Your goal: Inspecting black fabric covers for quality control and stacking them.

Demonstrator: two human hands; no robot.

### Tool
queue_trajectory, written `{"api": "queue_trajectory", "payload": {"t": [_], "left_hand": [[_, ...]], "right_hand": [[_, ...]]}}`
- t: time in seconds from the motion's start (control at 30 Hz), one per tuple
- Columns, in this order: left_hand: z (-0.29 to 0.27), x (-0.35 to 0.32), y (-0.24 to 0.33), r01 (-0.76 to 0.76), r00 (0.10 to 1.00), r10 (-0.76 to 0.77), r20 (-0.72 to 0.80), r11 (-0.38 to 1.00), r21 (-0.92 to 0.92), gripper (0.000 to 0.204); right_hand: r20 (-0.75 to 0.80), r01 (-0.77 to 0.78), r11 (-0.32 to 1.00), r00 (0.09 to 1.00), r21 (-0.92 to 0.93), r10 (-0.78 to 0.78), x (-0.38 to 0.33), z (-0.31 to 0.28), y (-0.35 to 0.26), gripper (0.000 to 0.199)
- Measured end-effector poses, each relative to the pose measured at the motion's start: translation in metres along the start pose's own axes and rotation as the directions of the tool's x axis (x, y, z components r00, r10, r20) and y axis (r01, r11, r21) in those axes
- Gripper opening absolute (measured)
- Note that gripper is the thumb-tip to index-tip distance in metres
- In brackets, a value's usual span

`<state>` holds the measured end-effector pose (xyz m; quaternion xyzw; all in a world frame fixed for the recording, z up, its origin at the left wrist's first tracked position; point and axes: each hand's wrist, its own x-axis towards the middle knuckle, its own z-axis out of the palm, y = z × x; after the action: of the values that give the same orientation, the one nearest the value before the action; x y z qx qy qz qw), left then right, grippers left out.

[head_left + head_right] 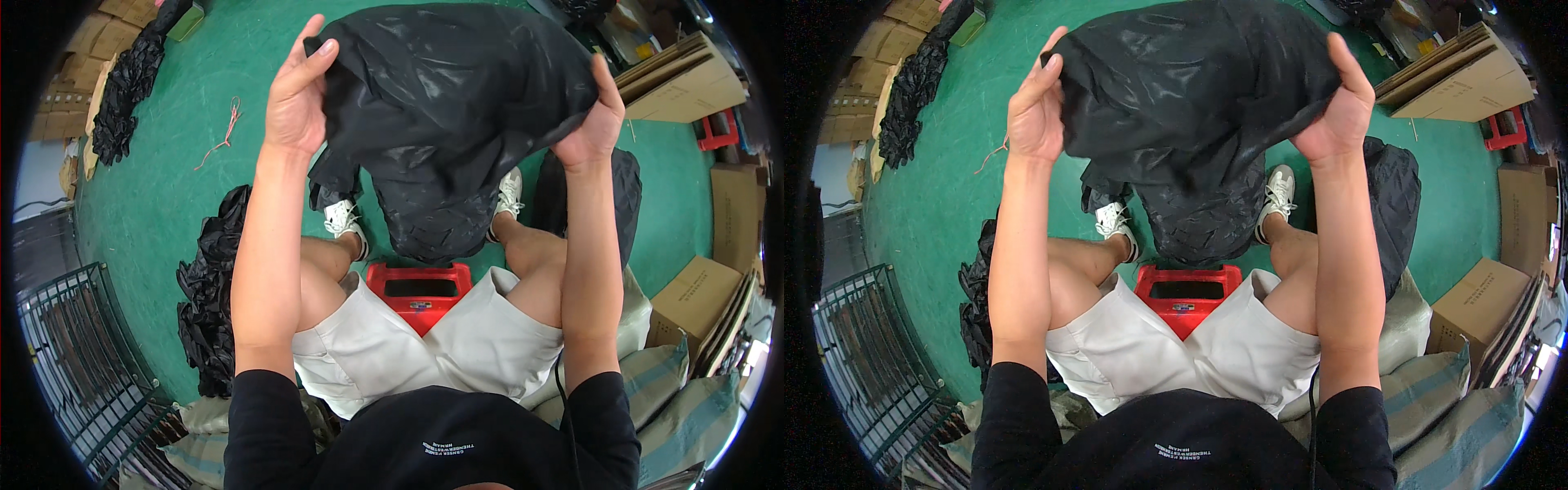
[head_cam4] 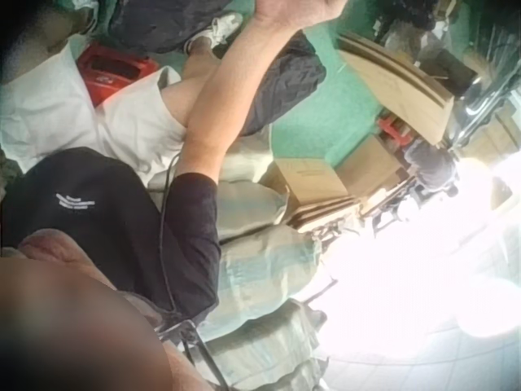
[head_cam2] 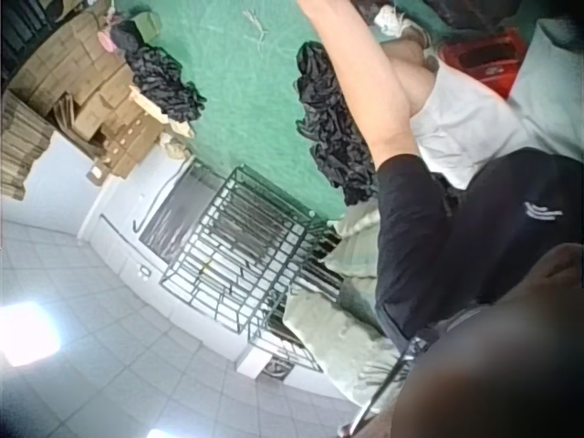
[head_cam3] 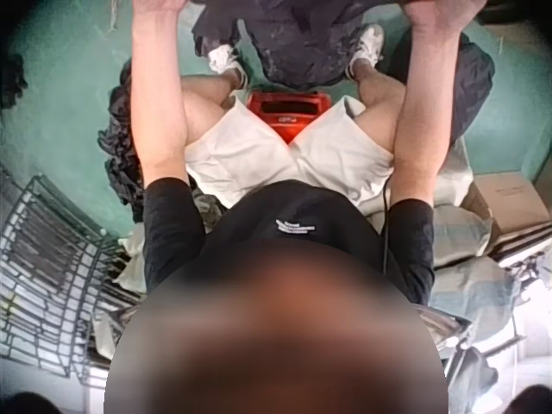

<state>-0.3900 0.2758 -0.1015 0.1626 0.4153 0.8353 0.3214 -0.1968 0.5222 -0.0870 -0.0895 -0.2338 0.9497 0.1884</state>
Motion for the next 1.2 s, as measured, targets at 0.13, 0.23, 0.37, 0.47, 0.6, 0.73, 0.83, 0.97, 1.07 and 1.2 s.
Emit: {"api": "queue_trajectory", "payload": {"t": [0.13,0.23,0.37,0.47,0.6,0.73,0.83,0.97,1.07,1.2], "left_hand": [[0.01,-0.004,-0.01,0.208,0.975,-0.169,-0.143,0.922,0.326,0.088],[-0.002,0.0,-0.024,0.107,0.988,-0.076,-0.138,0.967,0.23,0.088],[0.003,0.003,-0.021,0.036,0.989,-0.026,-0.148,0.997,0.064,0.08],[-0.005,0.009,-0.027,0.02,0.986,-0.029,-0.163,0.998,-0.06,0.07],[-0.013,0.009,-0.019,0.003,0.997,-0.015,-0.07,0.986,-0.168,0.061],[-0.012,0.011,-0.023,0.023,0.998,-0.03,-0.063,0.994,-0.111,0.059],[-0.011,0.009,-0.027,-0.011,0.994,-0.008,-0.109,0.986,-0.167,0.061],[-0.009,0.012,-0.025,0.004,0.993,-0.024,-0.12,0.986,-0.164,0.074],[-0.004,0.011,-0.027,0.053,0.995,-0.063,-0.078,0.99,-0.132,0.085],[0.012,0.011,-0.033,0.192,0.976,-0.185,-0.116,0.98,0.051,0.097]], "right_hand": [[-0.14,-0.329,0.943,0.937,-0.056,0.319,0.012,-0.019,0.005,0.042],[-0.115,-0.177,0.984,0.978,0.003,0.176,0.009,-0.008,0.016,0.044],[-0.224,-0.145,0.984,0.967,-0.108,0.118,0.006,0.011,0.017,0.047],[-0.187,-0.246,0.969,0.954,-0.036,0.235,0.009,-0.001,0.024,0.037],[-0.062,-0.121,0.992,0.991,-0.02,0.119,0.001,0.006,0.018,0.037],[-0.146,-0.178,0.973,0.977,-0.144,0.157,0.008,0.003,0.021,0.028],[-0.342,-0.268,0.928,0.924,-0.259,0.171,0.006,0.004,0.034,0.024],[-0.3,-0.249,0.937,0.938,-0.244,0.171,0.008,-0.002,0.028,0.017],[-0.31,-0.099,0.971,0.95,-0.216,0.028,0.011,0.002,0.026,0.013],[-0.313,-0.145,0.971,0.946,-0.188,0.081,0.023,-0.007,0.028,0.019]]}}
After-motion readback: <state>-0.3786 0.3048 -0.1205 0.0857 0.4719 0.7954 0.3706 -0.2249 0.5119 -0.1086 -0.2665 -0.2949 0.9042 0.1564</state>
